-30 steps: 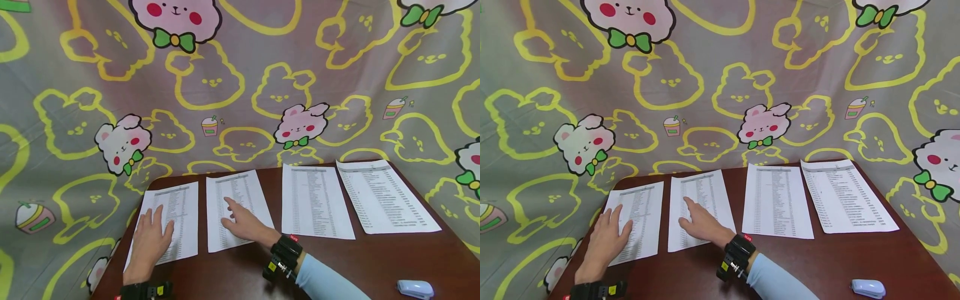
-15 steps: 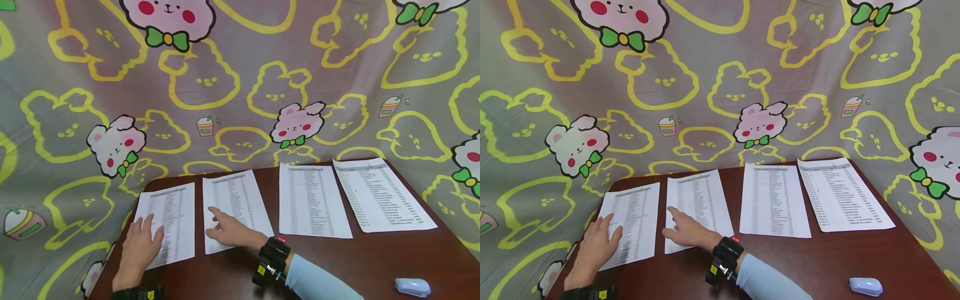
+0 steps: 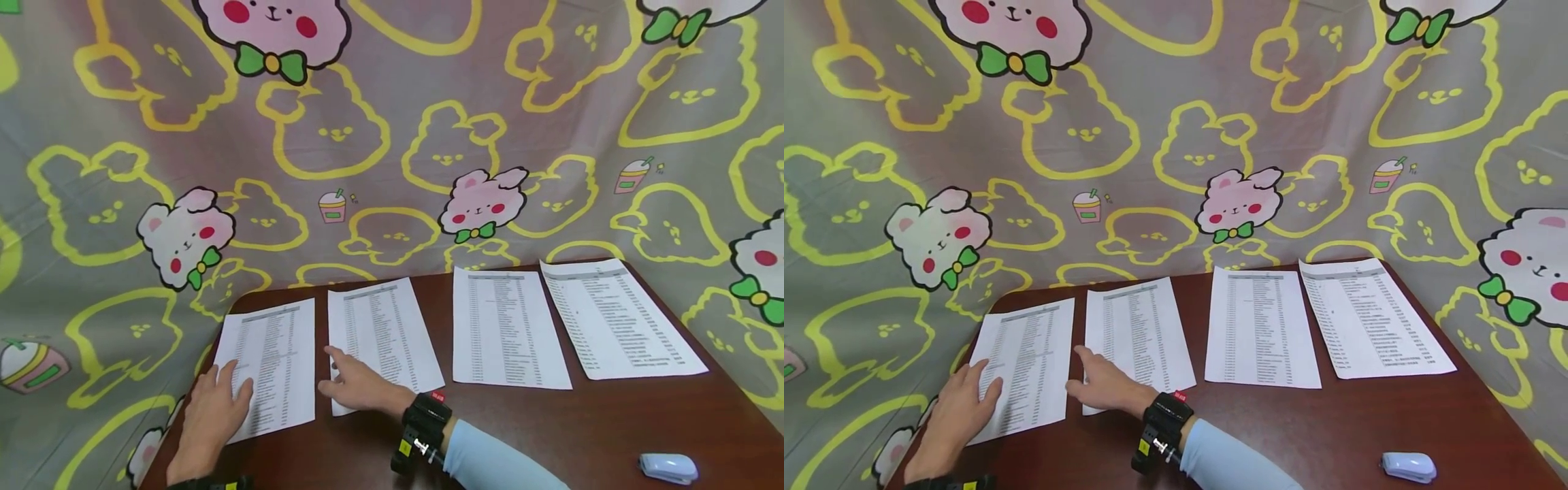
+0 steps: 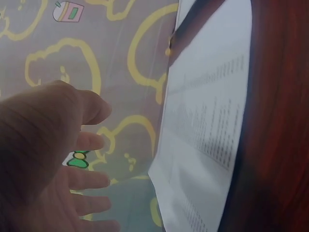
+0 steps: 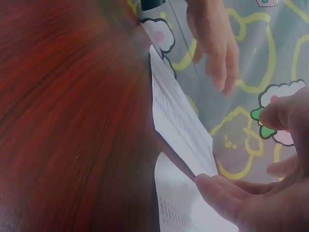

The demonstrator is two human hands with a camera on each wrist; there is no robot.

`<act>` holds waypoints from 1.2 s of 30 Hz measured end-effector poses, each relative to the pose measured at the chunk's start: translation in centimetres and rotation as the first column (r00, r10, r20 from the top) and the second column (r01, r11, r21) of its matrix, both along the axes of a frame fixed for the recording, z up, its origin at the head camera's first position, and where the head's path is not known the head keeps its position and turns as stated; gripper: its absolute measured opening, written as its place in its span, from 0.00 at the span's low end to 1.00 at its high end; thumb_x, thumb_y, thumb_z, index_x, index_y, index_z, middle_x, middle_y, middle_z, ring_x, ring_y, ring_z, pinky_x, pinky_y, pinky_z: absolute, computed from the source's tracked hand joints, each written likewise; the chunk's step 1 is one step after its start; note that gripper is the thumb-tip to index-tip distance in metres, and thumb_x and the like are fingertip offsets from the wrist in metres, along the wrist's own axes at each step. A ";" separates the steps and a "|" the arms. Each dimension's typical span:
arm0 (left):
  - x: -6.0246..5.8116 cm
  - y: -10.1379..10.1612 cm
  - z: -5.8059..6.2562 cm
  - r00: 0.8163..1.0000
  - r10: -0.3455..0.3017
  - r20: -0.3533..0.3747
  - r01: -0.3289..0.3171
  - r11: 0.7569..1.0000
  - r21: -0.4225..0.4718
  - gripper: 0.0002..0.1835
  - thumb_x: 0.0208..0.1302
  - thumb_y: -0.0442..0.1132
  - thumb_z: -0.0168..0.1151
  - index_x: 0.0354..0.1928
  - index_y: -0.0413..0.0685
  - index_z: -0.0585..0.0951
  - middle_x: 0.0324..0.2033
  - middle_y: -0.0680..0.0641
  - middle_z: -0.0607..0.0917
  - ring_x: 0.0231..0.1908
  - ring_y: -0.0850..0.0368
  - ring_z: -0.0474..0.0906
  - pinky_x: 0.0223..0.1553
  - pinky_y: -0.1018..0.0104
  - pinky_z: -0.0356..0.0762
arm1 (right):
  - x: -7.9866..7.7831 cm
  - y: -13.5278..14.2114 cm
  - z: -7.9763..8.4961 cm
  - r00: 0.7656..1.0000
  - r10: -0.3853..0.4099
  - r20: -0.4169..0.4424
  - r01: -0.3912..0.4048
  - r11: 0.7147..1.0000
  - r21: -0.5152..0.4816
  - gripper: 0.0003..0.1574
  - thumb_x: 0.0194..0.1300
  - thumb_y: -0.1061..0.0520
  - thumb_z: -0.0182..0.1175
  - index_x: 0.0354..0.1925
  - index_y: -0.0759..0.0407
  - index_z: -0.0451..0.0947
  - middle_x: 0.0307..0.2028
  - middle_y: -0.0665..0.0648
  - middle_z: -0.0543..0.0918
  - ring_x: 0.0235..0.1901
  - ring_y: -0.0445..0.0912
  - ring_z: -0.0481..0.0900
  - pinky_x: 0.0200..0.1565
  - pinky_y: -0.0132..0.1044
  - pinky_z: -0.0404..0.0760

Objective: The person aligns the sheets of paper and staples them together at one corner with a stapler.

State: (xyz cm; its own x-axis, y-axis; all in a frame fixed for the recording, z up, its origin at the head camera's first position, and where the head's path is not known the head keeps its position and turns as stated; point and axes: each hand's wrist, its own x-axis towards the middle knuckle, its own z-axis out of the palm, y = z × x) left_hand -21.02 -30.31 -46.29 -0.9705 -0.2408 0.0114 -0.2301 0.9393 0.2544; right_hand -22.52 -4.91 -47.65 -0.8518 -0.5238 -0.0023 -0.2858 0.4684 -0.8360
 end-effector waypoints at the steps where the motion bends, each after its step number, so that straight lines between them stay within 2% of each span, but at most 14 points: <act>1: 0.0 -0.2 -0.1 1.000 0.006 0.003 -0.006 1.000 0.002 0.33 0.69 0.47 0.50 0.68 0.32 0.60 0.68 0.22 0.54 0.69 0.23 0.48 0.65 0.28 0.51 | 0.0 -0.1 0.0 1.000 -0.004 0.008 0.004 1.000 -0.003 0.43 0.69 0.45 0.53 0.76 0.53 0.51 0.64 0.62 0.73 0.54 0.44 0.81 0.51 0.35 0.78; 4: -0.1 -0.8 -0.5 1.000 0.027 0.010 -0.027 1.000 0.011 0.33 0.69 0.47 0.49 0.68 0.32 0.60 0.69 0.23 0.54 0.69 0.23 0.48 0.65 0.28 0.51 | 0.0 -0.1 -0.1 0.999 -0.019 0.039 0.019 1.000 -0.014 0.43 0.69 0.45 0.53 0.75 0.53 0.52 0.63 0.62 0.74 0.52 0.42 0.81 0.50 0.34 0.78; 9: -0.3 -1.4 -0.9 0.999 0.029 0.013 -0.029 1.000 0.004 0.33 0.69 0.47 0.48 0.68 0.31 0.60 0.69 0.22 0.54 0.68 0.23 0.49 0.65 0.28 0.52 | -0.1 -0.2 -0.5 0.998 -0.038 0.051 0.040 0.999 -0.028 0.41 0.69 0.47 0.53 0.75 0.53 0.53 0.62 0.62 0.75 0.53 0.44 0.80 0.51 0.36 0.78; 16: -0.6 -2.1 -0.8 0.999 0.037 0.029 -0.038 0.999 0.020 0.33 0.69 0.45 0.48 0.67 0.28 0.59 0.67 0.20 0.53 0.67 0.23 0.50 0.66 0.30 0.52 | -0.2 -0.7 -1.2 0.998 -0.047 0.044 0.048 0.998 -0.037 0.41 0.68 0.47 0.52 0.74 0.55 0.54 0.60 0.62 0.76 0.51 0.42 0.79 0.50 0.35 0.77; 21: -1.0 -2.3 -0.7 0.995 0.075 0.067 -0.076 0.997 0.008 0.33 0.69 0.46 0.49 0.67 0.27 0.59 0.67 0.19 0.53 0.65 0.22 0.51 0.65 0.30 0.53 | -0.3 -1.2 -1.2 0.988 -0.092 0.126 0.102 0.992 -0.079 0.40 0.67 0.47 0.54 0.73 0.53 0.57 0.57 0.60 0.78 0.47 0.42 0.79 0.48 0.36 0.77; 26: -1.2 -2.7 -1.3 0.993 0.084 0.089 -0.084 0.996 -0.001 0.33 0.69 0.46 0.48 0.67 0.26 0.59 0.65 0.19 0.54 0.64 0.22 0.53 0.64 0.30 0.55 | -0.6 -1.6 -1.7 0.971 -0.127 0.202 0.154 0.980 -0.126 0.40 0.64 0.48 0.56 0.72 0.53 0.59 0.53 0.58 0.79 0.42 0.41 0.78 0.44 0.36 0.77; 31: -1.3 -3.0 -2.0 0.981 0.127 0.144 -0.130 0.992 0.010 0.35 0.69 0.46 0.48 0.68 0.27 0.57 0.66 0.19 0.51 0.65 0.20 0.49 0.64 0.27 0.52 | -0.6 -2.1 -2.0 0.953 -0.080 0.293 0.152 0.961 -0.232 0.40 0.64 0.54 0.58 0.71 0.57 0.59 0.43 0.57 0.80 0.34 0.46 0.81 0.37 0.37 0.81; 36: -1.5 -3.1 -2.3 0.973 0.148 0.178 -0.157 0.987 0.036 0.36 0.69 0.47 0.48 0.68 0.28 0.55 0.67 0.19 0.49 0.65 0.20 0.47 0.65 0.26 0.50 | -0.4 -2.6 -2.1 0.928 -0.044 0.369 0.166 0.937 -0.307 0.38 0.64 0.59 0.58 0.70 0.60 0.59 0.38 0.57 0.80 0.37 0.48 0.80 0.35 0.42 0.84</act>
State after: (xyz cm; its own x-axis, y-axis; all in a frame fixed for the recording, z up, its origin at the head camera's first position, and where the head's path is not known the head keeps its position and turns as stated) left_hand -22.47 -33.36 -48.54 -0.9084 -0.3820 -0.1700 -0.4144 0.8769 0.2435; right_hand -22.91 -7.54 -49.74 -0.8772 -0.4542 -0.1557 0.0905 0.1622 -0.9826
